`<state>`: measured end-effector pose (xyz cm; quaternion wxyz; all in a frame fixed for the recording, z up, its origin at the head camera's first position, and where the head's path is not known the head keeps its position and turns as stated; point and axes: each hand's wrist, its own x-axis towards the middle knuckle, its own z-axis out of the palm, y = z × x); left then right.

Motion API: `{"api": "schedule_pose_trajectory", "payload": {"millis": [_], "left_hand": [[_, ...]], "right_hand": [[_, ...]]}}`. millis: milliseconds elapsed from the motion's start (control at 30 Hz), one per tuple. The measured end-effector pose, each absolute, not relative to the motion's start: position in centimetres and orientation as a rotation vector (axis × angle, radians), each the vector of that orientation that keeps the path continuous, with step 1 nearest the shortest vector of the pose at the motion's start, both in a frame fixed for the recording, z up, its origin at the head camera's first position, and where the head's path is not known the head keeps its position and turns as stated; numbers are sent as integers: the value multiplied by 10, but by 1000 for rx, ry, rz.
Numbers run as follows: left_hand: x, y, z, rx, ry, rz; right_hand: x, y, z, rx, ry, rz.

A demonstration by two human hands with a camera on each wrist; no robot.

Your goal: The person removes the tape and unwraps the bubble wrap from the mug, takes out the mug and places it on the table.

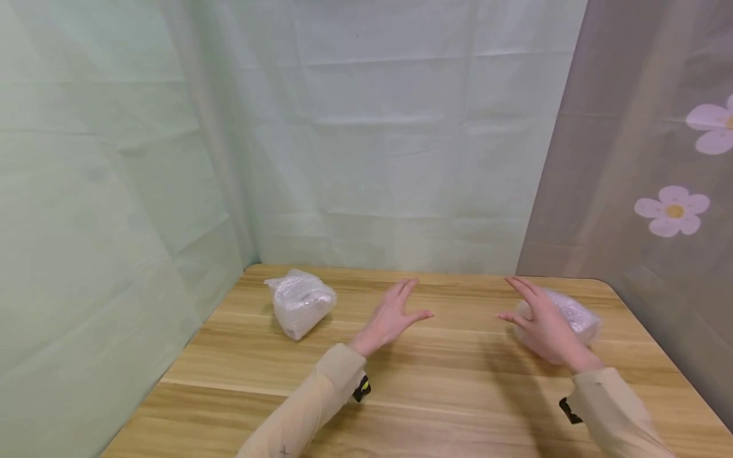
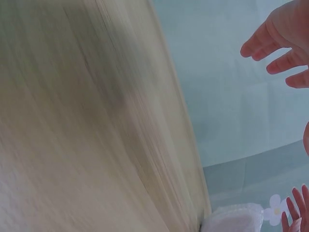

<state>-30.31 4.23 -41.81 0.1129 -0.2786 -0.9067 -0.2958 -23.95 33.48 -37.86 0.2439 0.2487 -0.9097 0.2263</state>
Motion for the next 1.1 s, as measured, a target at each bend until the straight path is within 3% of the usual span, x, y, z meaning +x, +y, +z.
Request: {"api": "schedule_pose_trajectory", "payload": {"millis": [800,1100], "left_hand": [[-297,99,-420,-821,-2566,-1270],[-299,123,-426,-930,-2339,-1392]], "right_hand": [[-226,390,-374,540,-2395,766],[-220,409,-374,354,-2431,869]]}}
